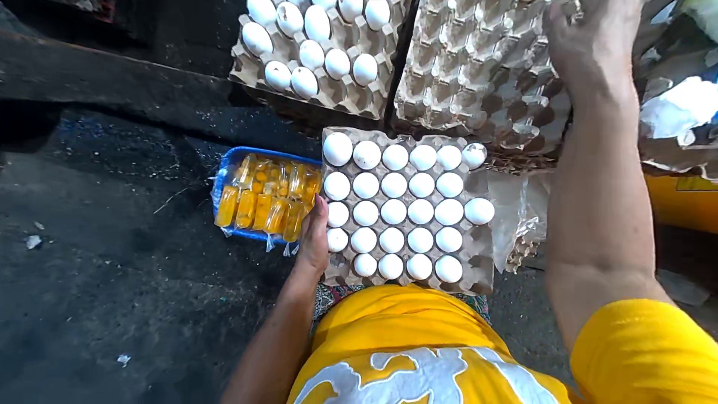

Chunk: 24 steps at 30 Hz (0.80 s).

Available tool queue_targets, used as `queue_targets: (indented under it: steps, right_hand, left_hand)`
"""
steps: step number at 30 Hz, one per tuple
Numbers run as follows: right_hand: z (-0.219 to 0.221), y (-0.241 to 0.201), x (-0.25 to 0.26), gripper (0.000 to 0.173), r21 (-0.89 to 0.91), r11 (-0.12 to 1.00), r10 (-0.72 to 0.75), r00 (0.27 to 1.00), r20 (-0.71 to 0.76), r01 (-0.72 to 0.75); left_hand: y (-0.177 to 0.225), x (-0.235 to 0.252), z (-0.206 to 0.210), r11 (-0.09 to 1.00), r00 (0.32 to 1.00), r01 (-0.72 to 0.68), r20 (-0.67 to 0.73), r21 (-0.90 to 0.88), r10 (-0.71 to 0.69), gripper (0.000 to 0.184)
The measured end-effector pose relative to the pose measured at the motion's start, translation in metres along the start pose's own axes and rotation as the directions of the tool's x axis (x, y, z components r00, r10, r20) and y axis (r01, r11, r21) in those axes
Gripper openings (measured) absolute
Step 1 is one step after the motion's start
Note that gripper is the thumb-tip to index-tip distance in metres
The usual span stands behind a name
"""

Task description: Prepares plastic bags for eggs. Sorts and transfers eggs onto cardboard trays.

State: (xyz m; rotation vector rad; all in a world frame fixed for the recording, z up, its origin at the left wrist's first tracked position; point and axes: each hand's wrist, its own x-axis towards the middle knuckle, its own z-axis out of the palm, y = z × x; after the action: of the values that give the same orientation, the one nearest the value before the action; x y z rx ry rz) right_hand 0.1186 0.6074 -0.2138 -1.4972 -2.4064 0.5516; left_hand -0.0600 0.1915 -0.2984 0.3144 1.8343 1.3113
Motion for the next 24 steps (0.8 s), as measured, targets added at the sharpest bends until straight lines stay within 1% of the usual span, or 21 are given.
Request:
queue_targets:
  steps: [1,2,3,5,6,7,9,10,13,16,18,21,23,24]
  right_hand:
    - [-0.007,-0.003,-0.029,0.048,0.042,0.997,-0.064,0.993,0.099,0.060]
    - [-0.013,-0.004,-0.061,0.048,0.114,0.987,-0.138,0.970,0.198,0.117]
    - [-0.020,-0.004,-0.093,0.047,0.183,0.968,-0.220,0.927,0.304,0.170]
    - [-0.025,0.001,-0.146,0.042,0.273,0.932,-0.348,0.804,0.482,0.240]
    - [-0.024,0.005,-0.167,0.042,0.283,0.928,-0.364,0.758,0.541,0.243]
    - [-0.020,0.010,-0.184,0.046,0.266,0.922,-0.384,0.734,0.560,0.280]
    - [-0.008,0.016,-0.213,0.051,0.210,0.915,-0.403,0.739,0.541,0.345]
    - [-0.003,0.017,-0.223,0.051,0.179,0.910,-0.411,0.756,0.510,0.374]
    - [0.011,0.019,-0.233,0.050,0.090,0.895,-0.431,0.797,0.424,0.436]
    - [0.013,0.024,-0.232,0.047,0.096,0.890,-0.444,0.801,0.401,0.445]
    - [0.012,0.030,-0.230,0.046,0.145,0.893,-0.447,0.797,0.406,0.427]
    - [0.006,0.035,-0.224,0.047,0.296,0.901,-0.419,0.815,0.401,0.318]
    - [0.002,0.037,-0.218,0.051,0.424,0.881,-0.374,0.859,0.350,0.211]
    - [0.002,0.035,-0.214,0.052,0.499,0.850,-0.349,0.889,0.296,0.168]
  left_hand:
    - [-0.001,0.000,-0.001,1.000,1.000,-0.002,0.003,-0.013,0.002,0.070]
    - [-0.002,-0.001,-0.002,1.000,1.000,-0.003,0.006,-0.020,0.003,0.071]
    - [-0.002,-0.001,-0.002,1.000,1.000,-0.001,0.010,-0.021,0.001,0.071]
    - [-0.001,-0.001,-0.001,1.000,1.000,0.003,0.017,-0.018,-0.003,0.071]
    - [-0.001,-0.001,-0.001,1.000,1.000,0.003,0.015,-0.014,-0.003,0.071]
    - [-0.001,0.000,-0.002,1.000,1.000,0.001,0.021,-0.007,-0.001,0.072]
    - [-0.004,0.000,-0.003,1.000,0.999,-0.012,0.031,0.004,0.012,0.073]
    - [-0.006,0.001,-0.002,1.000,0.999,-0.020,0.030,0.004,0.020,0.073]
    - [-0.005,0.002,0.000,0.999,0.999,-0.033,0.027,-0.003,0.033,0.072]
    - [-0.002,0.001,0.002,0.999,0.999,-0.041,0.008,0.006,0.041,0.071]
    - [-0.001,0.000,0.003,0.999,0.998,-0.052,0.019,0.011,0.051,0.071]
    - [0.000,0.000,0.003,0.998,0.998,-0.058,0.025,0.004,0.058,0.072]
    - [0.001,0.000,0.004,0.998,0.997,-0.068,0.027,0.000,0.068,0.072]
    - [0.000,0.000,0.004,0.997,0.997,-0.071,0.029,-0.003,0.071,0.072]
